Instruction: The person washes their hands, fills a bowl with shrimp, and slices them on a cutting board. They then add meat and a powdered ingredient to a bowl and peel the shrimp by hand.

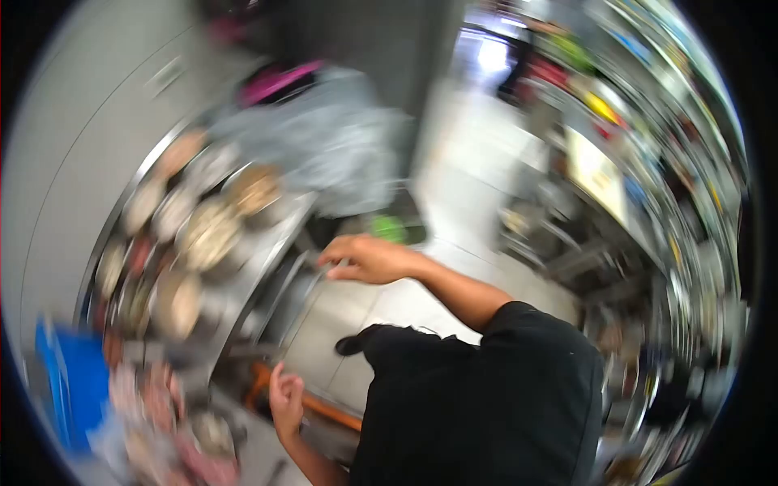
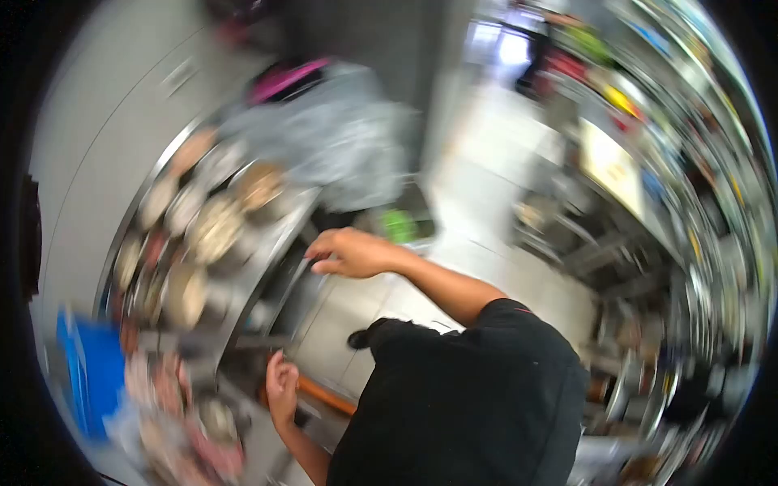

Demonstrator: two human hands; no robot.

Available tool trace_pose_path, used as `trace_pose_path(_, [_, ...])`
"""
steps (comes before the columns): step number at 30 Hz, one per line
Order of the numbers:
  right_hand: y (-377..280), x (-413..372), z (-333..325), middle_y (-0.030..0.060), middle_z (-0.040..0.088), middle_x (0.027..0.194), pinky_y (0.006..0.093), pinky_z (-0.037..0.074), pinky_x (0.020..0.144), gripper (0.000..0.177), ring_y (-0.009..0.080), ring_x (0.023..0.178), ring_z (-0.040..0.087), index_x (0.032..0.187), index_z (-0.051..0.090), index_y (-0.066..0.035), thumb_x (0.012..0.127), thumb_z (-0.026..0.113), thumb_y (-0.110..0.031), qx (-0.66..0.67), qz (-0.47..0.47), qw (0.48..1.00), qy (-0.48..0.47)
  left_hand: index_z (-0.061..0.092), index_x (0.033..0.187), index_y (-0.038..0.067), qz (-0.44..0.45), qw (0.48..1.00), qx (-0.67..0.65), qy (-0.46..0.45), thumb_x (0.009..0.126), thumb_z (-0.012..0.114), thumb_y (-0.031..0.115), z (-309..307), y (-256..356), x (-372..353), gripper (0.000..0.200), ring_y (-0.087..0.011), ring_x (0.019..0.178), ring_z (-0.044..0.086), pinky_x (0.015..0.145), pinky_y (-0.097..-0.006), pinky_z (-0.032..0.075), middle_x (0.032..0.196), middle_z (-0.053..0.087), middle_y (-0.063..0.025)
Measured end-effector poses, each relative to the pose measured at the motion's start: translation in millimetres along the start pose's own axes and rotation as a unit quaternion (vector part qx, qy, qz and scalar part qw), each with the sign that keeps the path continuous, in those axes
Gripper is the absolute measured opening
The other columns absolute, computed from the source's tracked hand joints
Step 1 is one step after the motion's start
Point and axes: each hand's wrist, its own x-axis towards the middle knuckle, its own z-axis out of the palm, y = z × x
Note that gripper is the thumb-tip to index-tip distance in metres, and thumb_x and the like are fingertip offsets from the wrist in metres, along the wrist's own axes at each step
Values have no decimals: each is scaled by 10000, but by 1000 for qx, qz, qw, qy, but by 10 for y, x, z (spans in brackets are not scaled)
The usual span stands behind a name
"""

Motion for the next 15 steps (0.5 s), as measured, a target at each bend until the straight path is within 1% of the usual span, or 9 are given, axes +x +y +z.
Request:
trace_pose_path(1, [113,-418,-132,155,603,1129,366,536,773,328,260,954,636,1134,603,-6,913,608,-249,-3,29,998,49,371,1385,15,-28,998,44,-36,900,616,132,135,-118,175,556,-86,721,507,633,-227,448,949,546,-38])
trace_pose_path(3, [72,-1218,-418,177,632,1035,387,500,789,274,282,893,636,1041,637,-5,880,634,-227,44,130,981,137,348,1390,8,-103,982,111,-109,904,610,148,493,-271,446,569,-96,700,533,625,-237,457,941,569,-64])
trace_pose_path(4, [113,-1564,-492,170,638,972,382,493,770,249,279,869,632,1012,635,2,874,633,-206,48,160,964,204,348,1390,8,-93,978,118,-148,904,610,148,749,-309,561,569,-96,700,533,625,-237,457,941,569,-64])
trace_pose_path(5, [163,-1842,-562,163,634,937,378,490,767,238,282,866,625,995,631,5,870,633,-197,36,185,955,229,339,1392,2,-105,963,155,-191,904,608,155,897,-352,603,578,-105,699,549,627,-244,461,949,579,-82])
trace_pose_path(6, [265,-2146,-633,166,633,938,380,490,768,236,287,868,624,988,630,6,867,635,-197,15,207,944,256,330,1394,-3,-112,947,193,-232,903,607,161,1102,-345,688,587,-115,699,566,628,-251,466,956,589,-100])
trace_pose_path(9, [480,-2944,-802,190,640,933,390,492,762,231,323,853,619,963,638,5,851,647,-197,-68,284,899,326,321,1399,-10,-89,926,219,-294,903,602,172,1741,-231,739,598,-140,715,596,633,-266,472,967,604,-122])
trace_pose_path(10, [556,-3197,-863,189,645,926,392,492,758,229,323,850,620,959,641,7,848,647,-193,-90,294,884,353,329,1391,-29,-64,915,239,-318,893,613,218,1919,-216,763,625,-156,738,622,641,-290,476,933,606,-115])
trace_pose_path(13, [820,-3950,-1137,189,662,907,389,495,745,215,318,837,631,934,656,10,840,647,-183,-136,346,835,406,314,1399,-33,-53,890,267,-365,891,620,229,2407,-180,823,648,-160,733,625,655,-292,482,945,607,-125])
trace_pose_path(15, [940,-4411,-1375,163,670,901,361,502,749,209,298,844,641,921,662,10,843,660,-185,-139,409,785,444,315,1398,-35,-53,880,284,-376,891,621,228,2742,-217,879,648,-162,738,628,652,-287,481,949,609,-127])
